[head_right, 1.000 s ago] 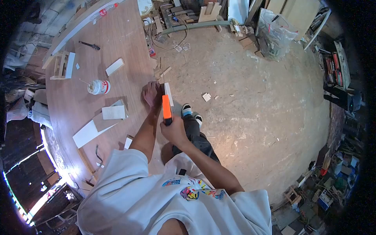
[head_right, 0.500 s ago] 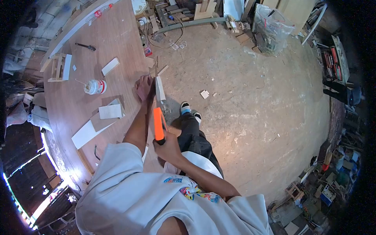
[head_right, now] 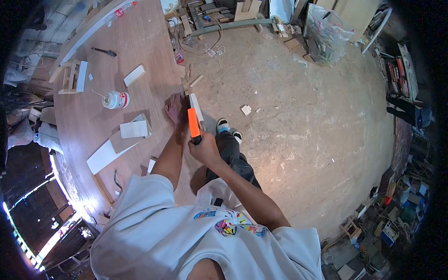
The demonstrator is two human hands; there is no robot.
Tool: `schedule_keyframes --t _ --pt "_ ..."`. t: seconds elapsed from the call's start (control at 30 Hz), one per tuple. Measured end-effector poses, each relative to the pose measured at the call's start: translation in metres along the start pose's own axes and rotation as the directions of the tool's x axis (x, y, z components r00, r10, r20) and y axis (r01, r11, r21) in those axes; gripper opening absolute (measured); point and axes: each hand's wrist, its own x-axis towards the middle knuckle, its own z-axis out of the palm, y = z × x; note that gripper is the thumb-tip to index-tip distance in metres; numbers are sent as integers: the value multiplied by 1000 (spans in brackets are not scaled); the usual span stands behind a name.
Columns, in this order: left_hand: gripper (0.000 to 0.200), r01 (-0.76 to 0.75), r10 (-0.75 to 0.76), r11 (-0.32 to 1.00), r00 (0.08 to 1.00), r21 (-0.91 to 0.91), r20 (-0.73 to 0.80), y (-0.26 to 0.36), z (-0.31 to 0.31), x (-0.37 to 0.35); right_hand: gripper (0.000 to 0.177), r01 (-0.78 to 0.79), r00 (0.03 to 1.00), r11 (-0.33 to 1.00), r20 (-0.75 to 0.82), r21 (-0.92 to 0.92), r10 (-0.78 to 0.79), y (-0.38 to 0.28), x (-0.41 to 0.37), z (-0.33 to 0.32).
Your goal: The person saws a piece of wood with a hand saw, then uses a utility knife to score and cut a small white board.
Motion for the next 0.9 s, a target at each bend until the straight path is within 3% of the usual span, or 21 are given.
schedule_keyframes --t 0.07,0.2,0.27,0.33,0.43,0.53,0.67,0.77,0.8,0.9 --pt "21 21 -21 1000 1000 18 15 3 -1 2 11 49 997 999 -57 -5 -49 -4 -21 1" --pt "22 56 -55 998 997 -9 51 -2 6 5 12 44 999 997 -10 60 -44 -28 -70 -22" --pt "16 -123 122 992 987 -5 -104 -14 22 3 11 17 1000 993 -6 115 -17 -5 -65 -19" --pt "17 -124 119 991 987 -42 -104 -12 19 3 12 113 993 988 -58 108 -107 15 -21 -11" --pt "19 -110 105 993 989 -41 -104 -4 7 3 12 58 997 998 -53 16 -57 17 23 8" --pt "21 -74 77 997 991 33 -112 -3 7 1 13 128 986 992 -110 -9 -128 5 -8 6" --pt "23 -69 79 994 991 85 -110 -15 21 3 12 105 994 985 -21 139 -103 -16 -92 -22" --pt "22 -81 81 997 996 12 -41 -22 29 6 12 -36 999 998 -17 52 37 8 -74 -18" --pt "22 -83 84 996 995 13 -45 -19 26 4 13 91 994 992 -60 88 -86 16 -46 -14" --pt "21 -78 82 995 995 58 -65 -10 12 4 14 91 996 994 -30 67 -89 19 10 2"
